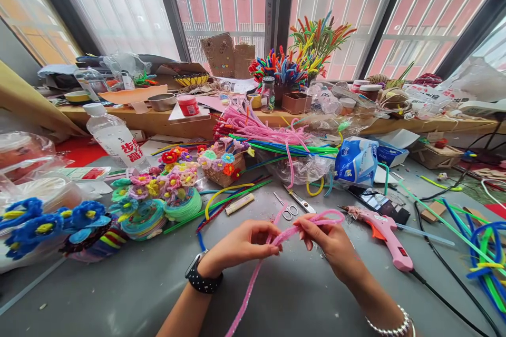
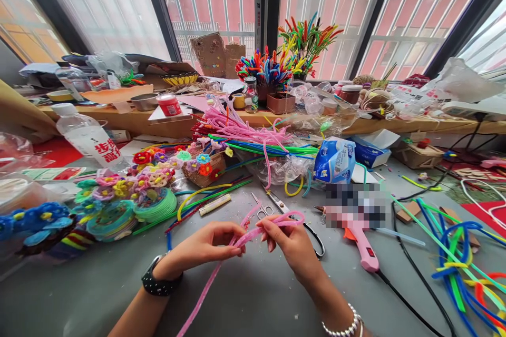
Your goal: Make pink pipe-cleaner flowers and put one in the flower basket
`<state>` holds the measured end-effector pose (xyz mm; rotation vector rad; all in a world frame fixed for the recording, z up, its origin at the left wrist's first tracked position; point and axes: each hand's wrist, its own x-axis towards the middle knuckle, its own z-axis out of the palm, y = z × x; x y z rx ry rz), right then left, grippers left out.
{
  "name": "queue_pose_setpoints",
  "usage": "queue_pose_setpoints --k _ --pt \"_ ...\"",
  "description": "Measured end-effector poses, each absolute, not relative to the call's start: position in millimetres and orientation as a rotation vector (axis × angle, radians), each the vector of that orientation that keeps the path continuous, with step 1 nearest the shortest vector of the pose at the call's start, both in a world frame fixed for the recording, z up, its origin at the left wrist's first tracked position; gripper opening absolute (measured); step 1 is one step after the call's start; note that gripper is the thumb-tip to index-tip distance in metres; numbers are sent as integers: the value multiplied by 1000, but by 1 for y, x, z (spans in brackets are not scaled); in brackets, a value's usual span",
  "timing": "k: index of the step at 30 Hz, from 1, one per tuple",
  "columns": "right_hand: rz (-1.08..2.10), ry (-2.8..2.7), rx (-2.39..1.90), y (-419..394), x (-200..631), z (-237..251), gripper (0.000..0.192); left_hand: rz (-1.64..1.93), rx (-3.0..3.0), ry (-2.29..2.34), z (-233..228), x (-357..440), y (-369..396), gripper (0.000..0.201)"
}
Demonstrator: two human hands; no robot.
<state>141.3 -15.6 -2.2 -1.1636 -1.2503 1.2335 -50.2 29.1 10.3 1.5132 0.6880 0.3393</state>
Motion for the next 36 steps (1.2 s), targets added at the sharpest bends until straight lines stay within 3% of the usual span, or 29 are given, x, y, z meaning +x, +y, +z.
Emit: queue_pose_setpoints --k 13,20,36 --pt "1289 -1174 -1129 -15 138 -7 36 307 1400 644 10 -48 28 26" --pt "1305 -1327 -1097 -18 131 -5 34 332 1402 650 8 -45 26 35" --pt "1565 -1120 -762 -17 139 -14 28 -11 1361 398 12 -54 22 31"
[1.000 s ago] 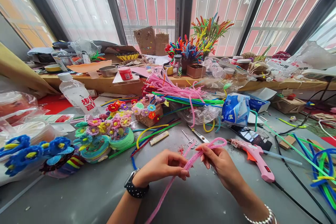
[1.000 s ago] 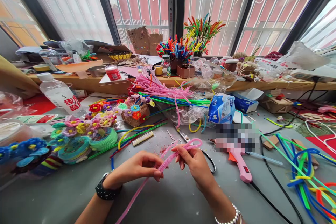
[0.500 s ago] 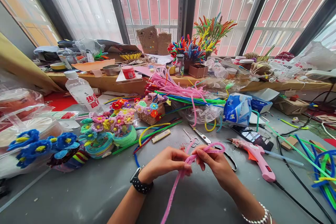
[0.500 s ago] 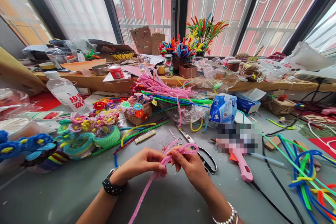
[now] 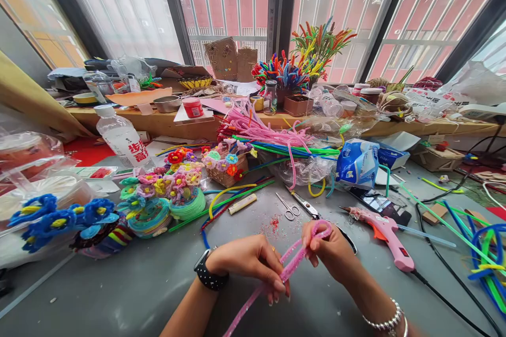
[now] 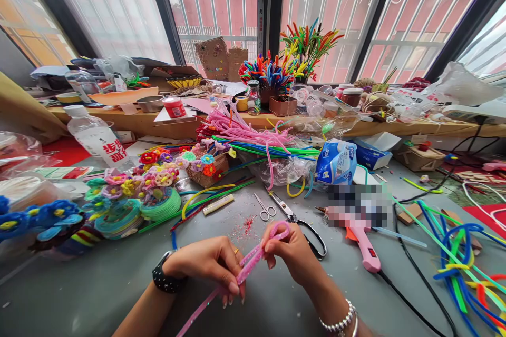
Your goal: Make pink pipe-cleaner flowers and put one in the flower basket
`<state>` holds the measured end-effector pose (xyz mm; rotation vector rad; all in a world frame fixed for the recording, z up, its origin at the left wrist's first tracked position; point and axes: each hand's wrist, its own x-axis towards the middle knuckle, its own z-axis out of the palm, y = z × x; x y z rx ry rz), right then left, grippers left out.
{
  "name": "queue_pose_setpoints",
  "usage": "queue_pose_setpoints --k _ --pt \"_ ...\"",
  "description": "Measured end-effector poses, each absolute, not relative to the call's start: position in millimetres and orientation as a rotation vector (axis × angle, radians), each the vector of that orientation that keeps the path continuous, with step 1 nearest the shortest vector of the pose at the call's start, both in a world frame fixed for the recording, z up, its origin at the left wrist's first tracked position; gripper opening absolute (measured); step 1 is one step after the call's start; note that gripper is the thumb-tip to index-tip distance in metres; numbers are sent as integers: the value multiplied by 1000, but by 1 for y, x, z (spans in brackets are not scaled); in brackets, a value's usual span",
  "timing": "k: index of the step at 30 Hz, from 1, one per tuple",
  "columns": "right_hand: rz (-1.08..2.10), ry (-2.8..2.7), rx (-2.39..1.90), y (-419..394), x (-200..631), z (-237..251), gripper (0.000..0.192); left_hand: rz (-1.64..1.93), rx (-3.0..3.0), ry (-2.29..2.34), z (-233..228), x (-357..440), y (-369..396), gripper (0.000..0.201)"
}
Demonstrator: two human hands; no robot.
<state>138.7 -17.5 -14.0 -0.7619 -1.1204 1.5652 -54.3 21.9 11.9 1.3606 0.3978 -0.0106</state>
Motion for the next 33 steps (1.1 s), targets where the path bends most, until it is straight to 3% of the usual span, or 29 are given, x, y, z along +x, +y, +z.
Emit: queue_pose_setpoints --k 6,10,14,18,24,33 --pt "1479 -1192 -768 -16 154 -7 26 -23 1363 420 11 -57 25 33" --pt "1440 -1338 -795 -19 155 -2 42 115 1397 485 11 -59 28 30" --pt "1407 -1354 -761 -22 159 -2 33 186 1417 527 13 -59 28 29" --pt "1423 -1387 -727 -22 165 -3 48 186 1410 544 14 -58 27 28" --pt "1355 -1351 -849 -21 162 -1 19 136 1405 519 11 -56 27 29" --pt "1374 -1174 -899 -20 150 -4 21 79 1408 457 12 -57 26 27"
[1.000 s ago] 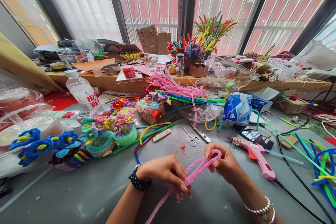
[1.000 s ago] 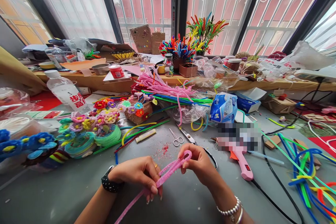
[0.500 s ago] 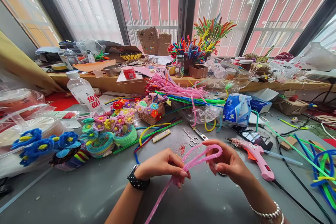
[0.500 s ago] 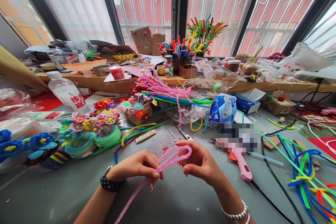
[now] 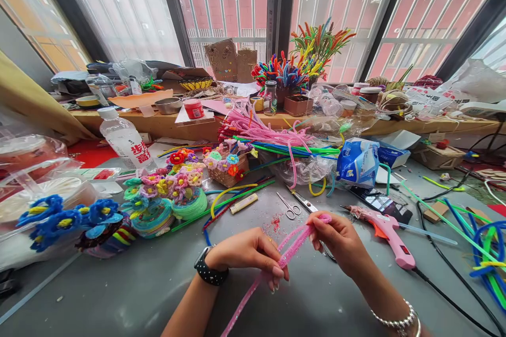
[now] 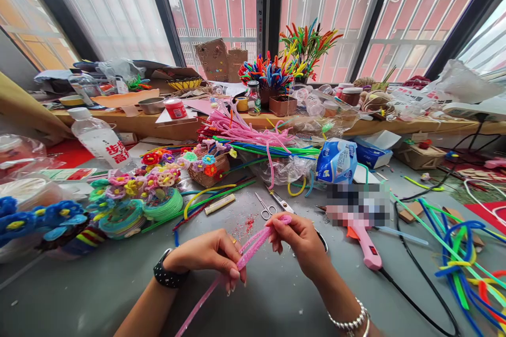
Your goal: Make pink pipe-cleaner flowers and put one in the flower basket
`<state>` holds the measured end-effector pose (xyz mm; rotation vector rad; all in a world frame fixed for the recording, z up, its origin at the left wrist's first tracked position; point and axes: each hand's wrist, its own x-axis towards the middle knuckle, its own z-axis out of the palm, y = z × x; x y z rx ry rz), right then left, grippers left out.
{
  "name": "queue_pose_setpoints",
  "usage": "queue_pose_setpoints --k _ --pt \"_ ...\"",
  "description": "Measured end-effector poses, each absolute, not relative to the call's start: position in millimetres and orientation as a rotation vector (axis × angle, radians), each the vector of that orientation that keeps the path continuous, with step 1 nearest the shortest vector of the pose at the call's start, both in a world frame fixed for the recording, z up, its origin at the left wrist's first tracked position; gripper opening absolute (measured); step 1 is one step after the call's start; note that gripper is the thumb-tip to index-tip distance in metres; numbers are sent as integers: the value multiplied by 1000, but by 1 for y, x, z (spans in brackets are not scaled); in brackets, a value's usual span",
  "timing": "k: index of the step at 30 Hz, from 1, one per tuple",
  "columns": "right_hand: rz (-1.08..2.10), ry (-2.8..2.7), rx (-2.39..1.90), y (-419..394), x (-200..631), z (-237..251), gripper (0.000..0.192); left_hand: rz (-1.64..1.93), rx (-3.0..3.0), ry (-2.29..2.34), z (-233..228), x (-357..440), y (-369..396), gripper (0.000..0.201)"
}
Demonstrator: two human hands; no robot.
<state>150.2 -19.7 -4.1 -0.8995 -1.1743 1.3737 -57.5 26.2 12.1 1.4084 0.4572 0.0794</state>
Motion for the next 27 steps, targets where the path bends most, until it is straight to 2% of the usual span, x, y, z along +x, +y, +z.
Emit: queue_pose_setpoints --k 3,5,10,16,23,25,27 --pt "1272 -1205 -987 -17 158 3 29 173 1349 513 13 -58 28 24" --pt "1145 -1256 -1111 -16 170 10 35 381 1302 628 13 -59 31 23" --pt "807 -1643 -1765 -26 202 6 30 886 1071 873 13 -61 40 24" --pt "529 -2071 -2035 -34 209 -19 26 913 946 891 12 -60 41 26" --pt "565 -2204 -2100 -10 196 -9 11 886 939 897 13 -59 41 26" --pt "708 -2156 -2073 -8 193 -3 11 886 949 900 13 -60 41 26" --pt "1014 -2018 -2038 -9 192 4 17 887 978 913 13 -60 41 27"
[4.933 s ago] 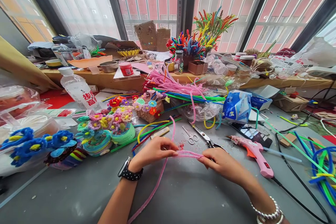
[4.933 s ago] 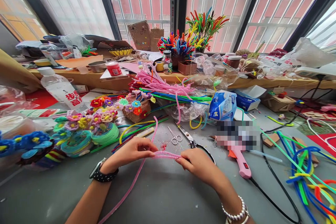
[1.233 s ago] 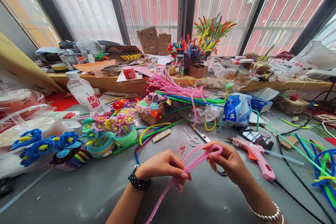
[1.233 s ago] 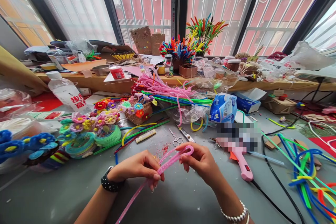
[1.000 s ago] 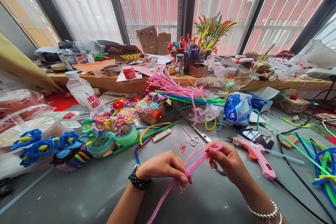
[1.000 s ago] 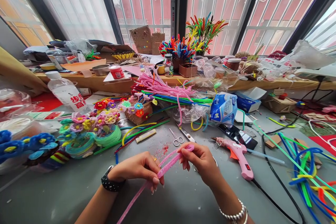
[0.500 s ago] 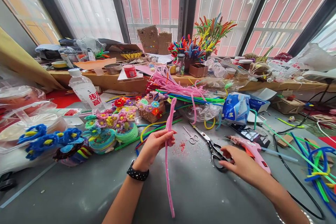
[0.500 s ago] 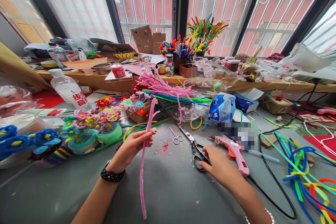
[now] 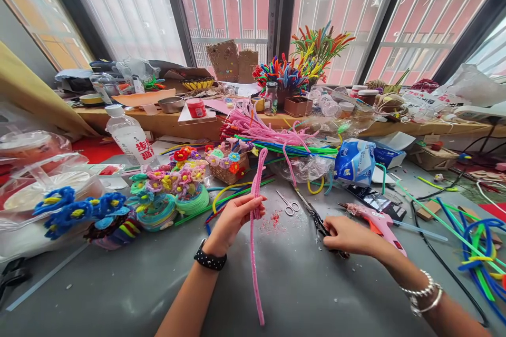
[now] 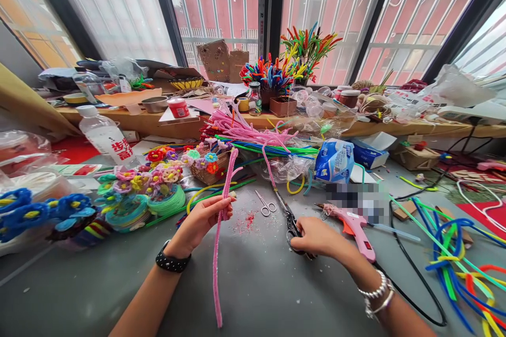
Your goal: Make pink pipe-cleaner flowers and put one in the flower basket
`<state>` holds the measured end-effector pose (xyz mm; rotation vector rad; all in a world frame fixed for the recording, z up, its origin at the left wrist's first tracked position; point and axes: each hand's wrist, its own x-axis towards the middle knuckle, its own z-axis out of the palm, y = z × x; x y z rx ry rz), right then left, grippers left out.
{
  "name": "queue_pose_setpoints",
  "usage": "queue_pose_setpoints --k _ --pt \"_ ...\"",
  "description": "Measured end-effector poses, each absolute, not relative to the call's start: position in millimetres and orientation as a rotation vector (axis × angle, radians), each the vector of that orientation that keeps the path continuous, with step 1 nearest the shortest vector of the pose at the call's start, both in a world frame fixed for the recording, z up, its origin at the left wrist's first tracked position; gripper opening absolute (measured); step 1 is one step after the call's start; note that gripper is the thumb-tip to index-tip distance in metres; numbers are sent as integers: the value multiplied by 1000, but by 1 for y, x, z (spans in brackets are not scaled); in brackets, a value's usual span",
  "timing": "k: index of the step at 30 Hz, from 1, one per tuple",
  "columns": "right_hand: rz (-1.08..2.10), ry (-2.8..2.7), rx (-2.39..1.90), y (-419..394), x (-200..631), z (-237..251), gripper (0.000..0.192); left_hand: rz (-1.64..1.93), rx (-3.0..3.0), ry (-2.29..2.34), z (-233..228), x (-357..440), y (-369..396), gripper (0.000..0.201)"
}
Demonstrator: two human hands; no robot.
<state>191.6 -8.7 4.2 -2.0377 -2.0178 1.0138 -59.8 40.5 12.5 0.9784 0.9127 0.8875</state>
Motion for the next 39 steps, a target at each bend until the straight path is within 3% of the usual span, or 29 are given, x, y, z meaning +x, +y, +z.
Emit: queue_pose_setpoints --k 4,7,13,25,39 --pt "1606 -1587 -1778 -22 199 18 20 903 1173 984 11 -59 41 28" --pt "1766 -1485 -1607 -37 211 23 35 981 1542 1129 15 -58 43 27" --pt "1756 -1307 -1543 -61 226 25 32 1122 2309 1576 29 -60 52 24" --pt "1562 -1362 -926 -33 196 7 36 1214 2525 1917 2 -64 57 24" --pt "1835 -1269 -621 -33 174 -25 51 1195 2711 2033 -2 -62 52 24"
